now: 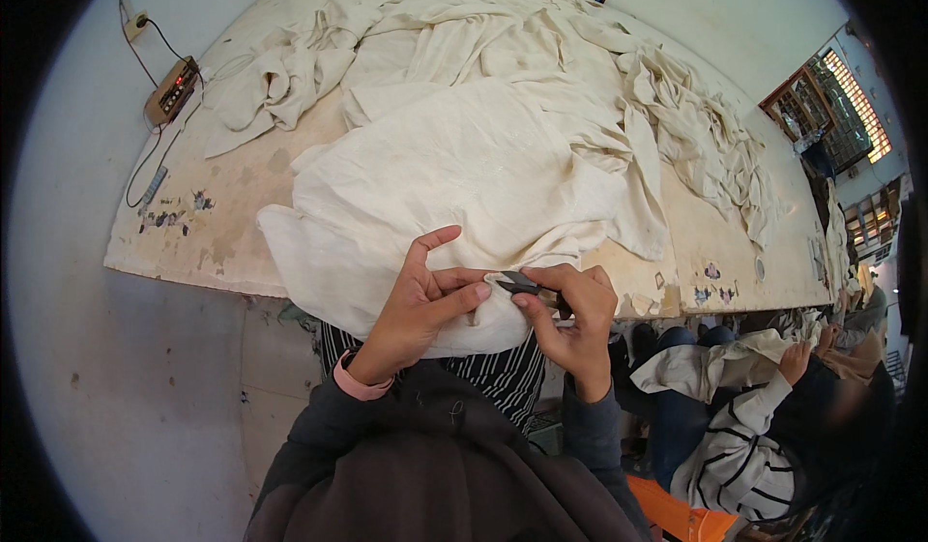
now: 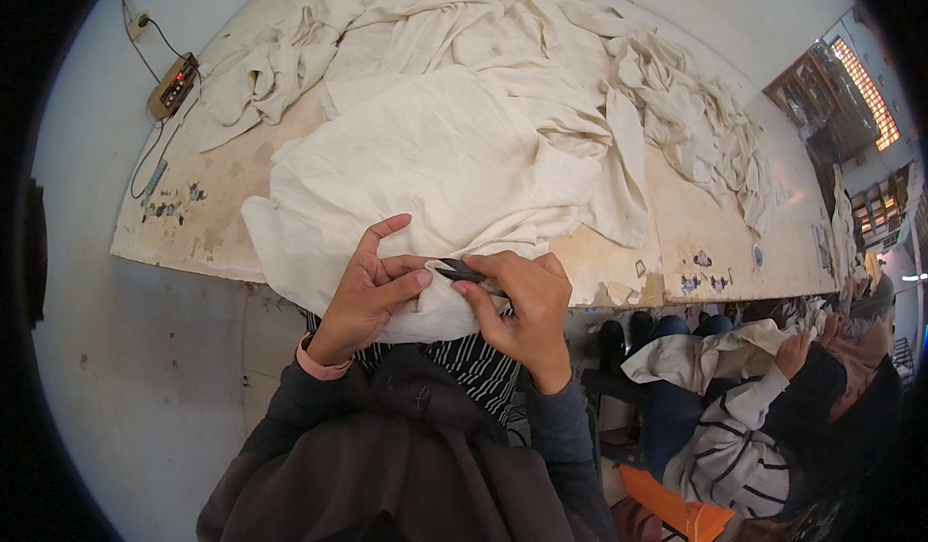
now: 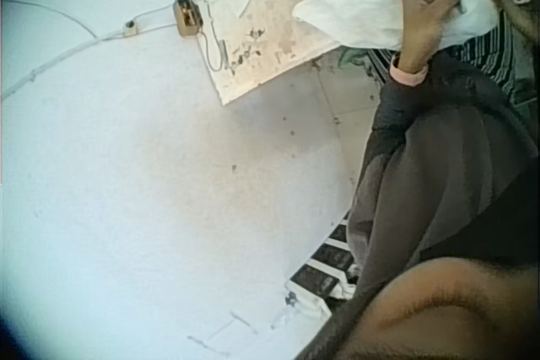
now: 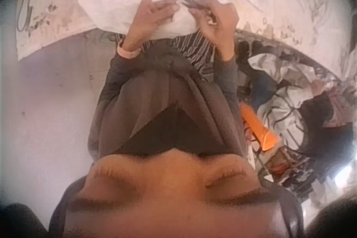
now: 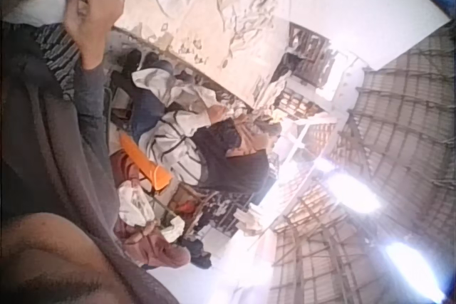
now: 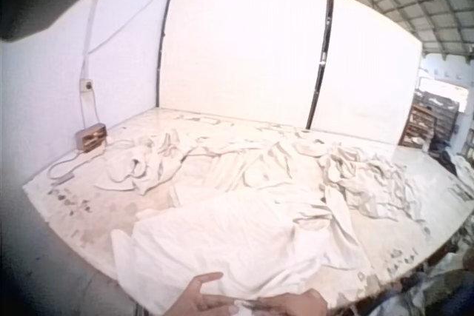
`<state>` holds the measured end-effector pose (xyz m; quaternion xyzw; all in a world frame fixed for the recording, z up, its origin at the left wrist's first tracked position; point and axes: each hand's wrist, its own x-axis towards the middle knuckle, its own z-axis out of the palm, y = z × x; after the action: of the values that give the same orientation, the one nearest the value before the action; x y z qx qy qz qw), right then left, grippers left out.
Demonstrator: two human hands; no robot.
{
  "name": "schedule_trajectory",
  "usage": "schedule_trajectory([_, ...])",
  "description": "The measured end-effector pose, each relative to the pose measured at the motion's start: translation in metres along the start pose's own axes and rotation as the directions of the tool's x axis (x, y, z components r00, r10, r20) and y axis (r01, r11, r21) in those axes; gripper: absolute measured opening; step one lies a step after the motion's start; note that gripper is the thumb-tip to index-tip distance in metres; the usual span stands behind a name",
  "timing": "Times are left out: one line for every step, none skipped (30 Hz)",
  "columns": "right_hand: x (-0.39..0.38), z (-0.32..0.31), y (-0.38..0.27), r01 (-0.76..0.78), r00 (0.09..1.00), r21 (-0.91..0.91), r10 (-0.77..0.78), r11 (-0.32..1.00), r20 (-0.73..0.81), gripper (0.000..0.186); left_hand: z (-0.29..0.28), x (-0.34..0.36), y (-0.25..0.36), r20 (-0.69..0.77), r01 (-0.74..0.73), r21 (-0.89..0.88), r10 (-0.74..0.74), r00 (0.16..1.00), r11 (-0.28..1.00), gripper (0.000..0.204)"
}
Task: The person uses shears to cut a white fabric garment on a work table. They repeatedly lift, fold, and trim sections of the fabric, removing small pieces and placing them aside. The person continues cutting along seams and edges throughout the clip.
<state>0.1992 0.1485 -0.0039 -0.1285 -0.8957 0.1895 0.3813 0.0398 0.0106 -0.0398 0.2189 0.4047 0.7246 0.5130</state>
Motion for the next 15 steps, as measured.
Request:
schedule_trajectory([0.000, 0.000, 0.000, 0.008, 1.000, -0.007, -0.008, 1.000, -0.005, 0.023, 0.001, 0.000, 0.001, -0.006, 0.002, -0.003, -0.002, 1.000, 1.000, 0.073])
schedule_trajectory([0.000, 0.001, 0.001, 0.038, 0.999, -0.024, -0.039, 0.999, -0.019, 0.023, 0.001, 0.000, 0.001, -0.012, 0.003, -0.005, -0.003, 1.000, 1.000, 0.073])
schedule_trajectory([0.000, 0.003, 0.002, 0.068, 0.997, -0.042, -0.069, 0.997, -0.032, 0.023, 0.001, 0.000, 0.000, -0.012, 0.002, -0.003, -0.002, 1.000, 1.000, 0.073])
schedule_trajectory([0.000, 0.004, 0.004, 0.098, 0.994, -0.060, -0.100, 0.993, -0.046, 0.024, 0.000, -0.001, 0.000, -0.012, 0.000, -0.001, 0.000, 1.000, 1.000, 0.073])
schedule_trajectory([-0.001, 0.005, 0.005, 0.091, 0.994, -0.059, -0.094, 0.994, -0.052, 0.024, 0.000, -0.001, 0.000, -0.013, -0.002, 0.001, 0.002, 1.000, 1.000, 0.073])
schedule_trajectory([-0.003, 0.006, 0.006, 0.085, 0.994, -0.056, -0.088, 0.995, -0.060, 0.024, 0.000, 0.000, 0.000, -0.013, -0.002, 0.001, 0.002, 1.000, 1.000, 0.073])
schedule_trajectory([-0.004, 0.006, 0.007, 0.079, 0.994, -0.053, -0.083, 0.995, -0.067, 0.025, 0.000, -0.001, 0.001, -0.013, -0.003, 0.002, 0.003, 1.000, 1.000, 0.073])
schedule_trajectory([-0.005, 0.005, 0.007, 0.052, 0.996, -0.034, -0.054, 0.998, -0.067, 0.025, 0.000, -0.001, 0.002, -0.013, -0.004, 0.003, 0.004, 1.000, 1.000, 0.072])
schedule_trajectory([-0.006, 0.004, 0.008, 0.024, 0.998, -0.014, -0.025, 1.000, -0.066, 0.025, 0.000, -0.001, 0.002, -0.015, -0.006, 0.001, 0.006, 1.000, 1.000, 0.072])
schedule_trajectory([-0.007, 0.003, 0.009, -0.003, 0.998, 0.005, 0.004, 1.000, -0.064, 0.025, 0.000, -0.001, 0.003, -0.016, -0.008, -0.001, 0.008, 1.000, 1.000, 0.072])
schedule_trajectory([-0.007, 0.002, 0.011, 0.006, 0.999, 0.022, -0.004, 1.000, -0.048, 0.025, 0.000, -0.001, 0.004, -0.018, -0.010, -0.004, 0.010, 1.000, 1.000, 0.072])
schedule_trajectory([-0.007, 0.003, 0.014, 0.010, 1.000, 0.040, -0.009, 0.999, -0.030, 0.025, 0.000, -0.001, 0.003, -0.022, -0.012, -0.003, 0.012, 1.000, 1.000, 0.072])
schedule_trajectory([-0.007, 0.004, 0.016, 0.015, 1.000, 0.058, -0.015, 0.998, -0.011, 0.025, -0.001, -0.001, 0.003, -0.027, -0.014, -0.003, 0.013, 1.000, 1.000, 0.072])
schedule_trajectory([-0.009, 0.007, 0.017, -0.009, 0.999, 0.119, 0.013, 0.993, -0.036, 0.026, -0.002, 0.000, 0.002, -0.031, -0.015, -0.003, 0.015, 0.999, 1.000, 0.072])
schedule_trajectory([-0.011, 0.010, 0.018, -0.029, 0.997, 0.177, 0.040, 0.984, -0.061, 0.026, -0.002, 0.000, 0.002, -0.029, -0.017, -0.005, 0.017, 0.999, 1.000, 0.072])
